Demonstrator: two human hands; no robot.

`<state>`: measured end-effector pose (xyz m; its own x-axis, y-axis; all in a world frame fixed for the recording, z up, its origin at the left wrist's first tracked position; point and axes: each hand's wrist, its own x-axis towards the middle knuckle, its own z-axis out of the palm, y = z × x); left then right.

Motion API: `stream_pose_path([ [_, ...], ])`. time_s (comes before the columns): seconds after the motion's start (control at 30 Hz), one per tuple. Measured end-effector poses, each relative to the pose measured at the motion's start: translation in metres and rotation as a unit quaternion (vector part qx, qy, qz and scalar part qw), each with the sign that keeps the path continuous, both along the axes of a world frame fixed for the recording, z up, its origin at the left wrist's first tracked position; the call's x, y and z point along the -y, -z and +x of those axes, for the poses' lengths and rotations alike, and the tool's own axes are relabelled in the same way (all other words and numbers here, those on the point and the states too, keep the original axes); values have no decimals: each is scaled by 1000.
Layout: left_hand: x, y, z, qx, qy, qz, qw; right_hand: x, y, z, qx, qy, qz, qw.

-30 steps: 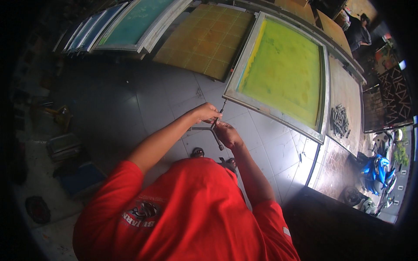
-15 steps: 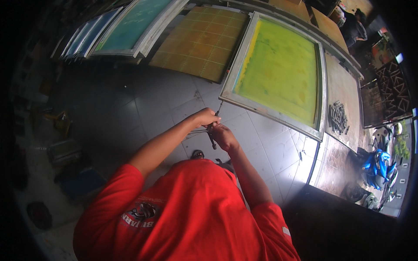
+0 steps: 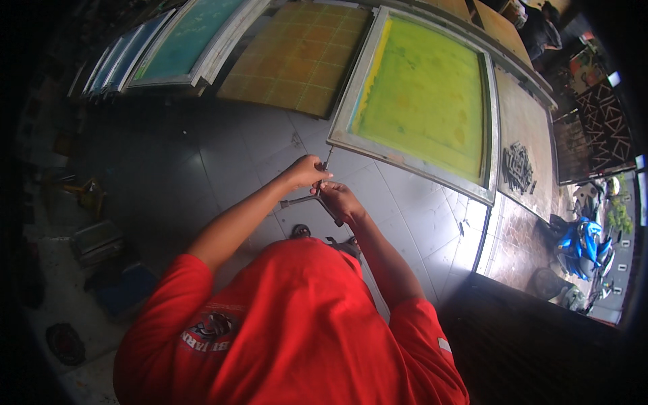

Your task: The person uses a T-handle socket wrench to loosen and then tighten the bolts on a screen printing frame, then lifts the frame to check the alignment before securing it again.

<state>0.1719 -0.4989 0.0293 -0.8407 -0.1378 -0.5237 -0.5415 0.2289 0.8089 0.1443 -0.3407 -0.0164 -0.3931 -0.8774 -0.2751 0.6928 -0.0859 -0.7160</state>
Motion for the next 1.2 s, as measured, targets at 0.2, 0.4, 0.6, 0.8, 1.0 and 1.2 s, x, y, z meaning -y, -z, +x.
stream_pose_path([
  [0.2,7,4,-1,-60,14,-125,990,-2,12,-9,43,-40,67,996],
  [0.4,7,6,-3,-9,-19,23,1000,5,-1,-4,62,-37,69,995],
  [0.6,11,-13,-8,76,53,27,995,0,-20,-4,34,-53,42,997],
  [0.8,12,-2,-4,86,13,182,979,-8,13,-7,1,-48,14,999],
  [1.0,5,1,-4,20,0,47,999,4,21,-2,66,12,17,998],
  [1.2,6,11,-7,-19,-44,-34,998,8,7,9,71,56,72,993],
])
